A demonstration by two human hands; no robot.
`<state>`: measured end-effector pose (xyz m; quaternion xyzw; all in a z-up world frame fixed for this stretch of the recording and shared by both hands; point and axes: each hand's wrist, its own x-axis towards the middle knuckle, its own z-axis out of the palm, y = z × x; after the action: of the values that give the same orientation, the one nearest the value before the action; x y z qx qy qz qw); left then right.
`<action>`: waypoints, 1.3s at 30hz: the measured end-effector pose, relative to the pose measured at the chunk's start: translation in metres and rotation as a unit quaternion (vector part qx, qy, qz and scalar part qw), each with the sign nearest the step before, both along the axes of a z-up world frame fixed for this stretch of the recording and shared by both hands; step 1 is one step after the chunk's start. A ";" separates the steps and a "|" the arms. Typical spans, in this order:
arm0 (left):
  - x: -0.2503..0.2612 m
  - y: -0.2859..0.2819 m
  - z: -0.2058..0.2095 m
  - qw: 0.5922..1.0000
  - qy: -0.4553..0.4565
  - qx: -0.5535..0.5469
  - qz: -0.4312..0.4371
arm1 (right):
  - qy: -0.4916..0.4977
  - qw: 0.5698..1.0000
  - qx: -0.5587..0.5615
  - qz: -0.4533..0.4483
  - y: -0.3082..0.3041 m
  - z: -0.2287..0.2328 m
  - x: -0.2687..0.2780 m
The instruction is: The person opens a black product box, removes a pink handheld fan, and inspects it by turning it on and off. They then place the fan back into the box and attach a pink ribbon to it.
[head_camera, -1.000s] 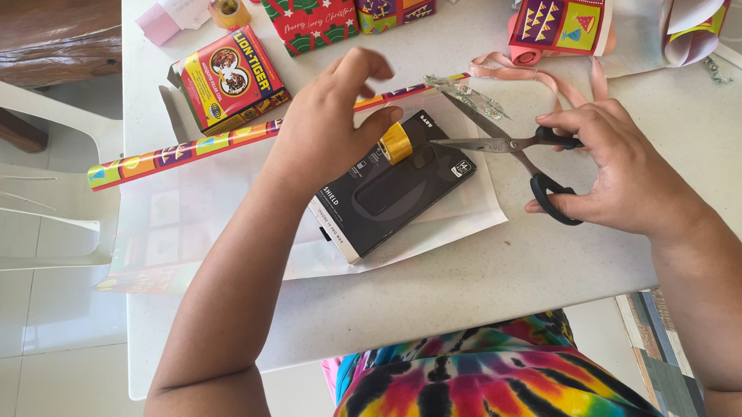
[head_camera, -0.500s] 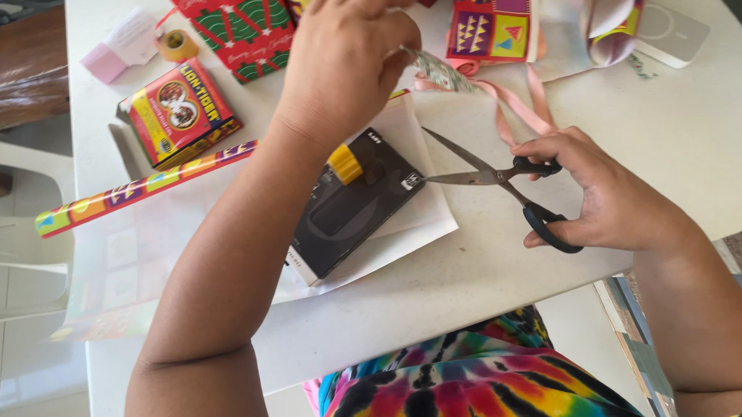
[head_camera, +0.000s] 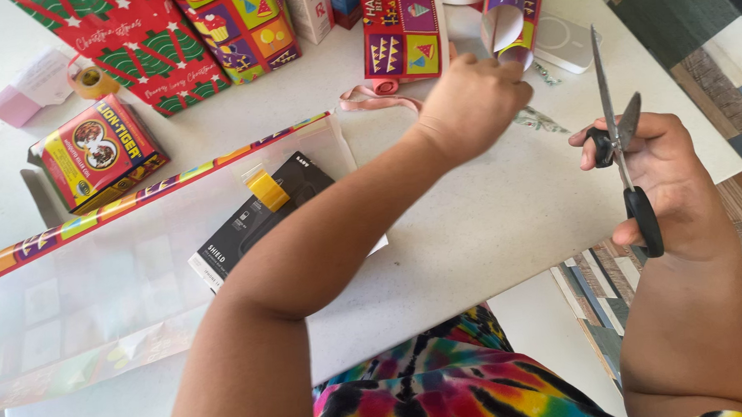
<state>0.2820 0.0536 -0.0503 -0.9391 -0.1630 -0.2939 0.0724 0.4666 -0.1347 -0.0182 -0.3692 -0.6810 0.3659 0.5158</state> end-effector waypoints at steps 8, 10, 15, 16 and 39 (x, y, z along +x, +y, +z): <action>0.058 -0.005 -0.033 0.995 0.096 0.017 0.000 | 0.006 1.000 -0.004 -0.015 -0.008 -0.006 0.017; 0.051 -0.011 -0.027 0.990 0.141 -0.023 0.002 | -0.010 1.000 -0.005 -0.018 -0.008 -0.007 0.016; -0.017 -0.006 0.019 0.986 0.111 -0.127 0.007 | 0.003 1.000 -0.019 -0.014 0.000 -0.009 0.007; -0.039 -0.002 0.031 0.984 0.103 -0.147 0.020 | 0.008 0.999 -0.030 -0.011 0.003 -0.008 0.005; -0.301 -0.014 0.056 0.868 -0.010 -0.448 0.212 | -0.385 0.922 -0.019 -0.012 0.129 -0.004 -0.110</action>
<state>-0.0192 0.0401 0.0060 -0.8103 -0.4731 -0.1766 -0.2972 0.3565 -0.0061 -0.0218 -0.4994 -0.8157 0.2021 0.2106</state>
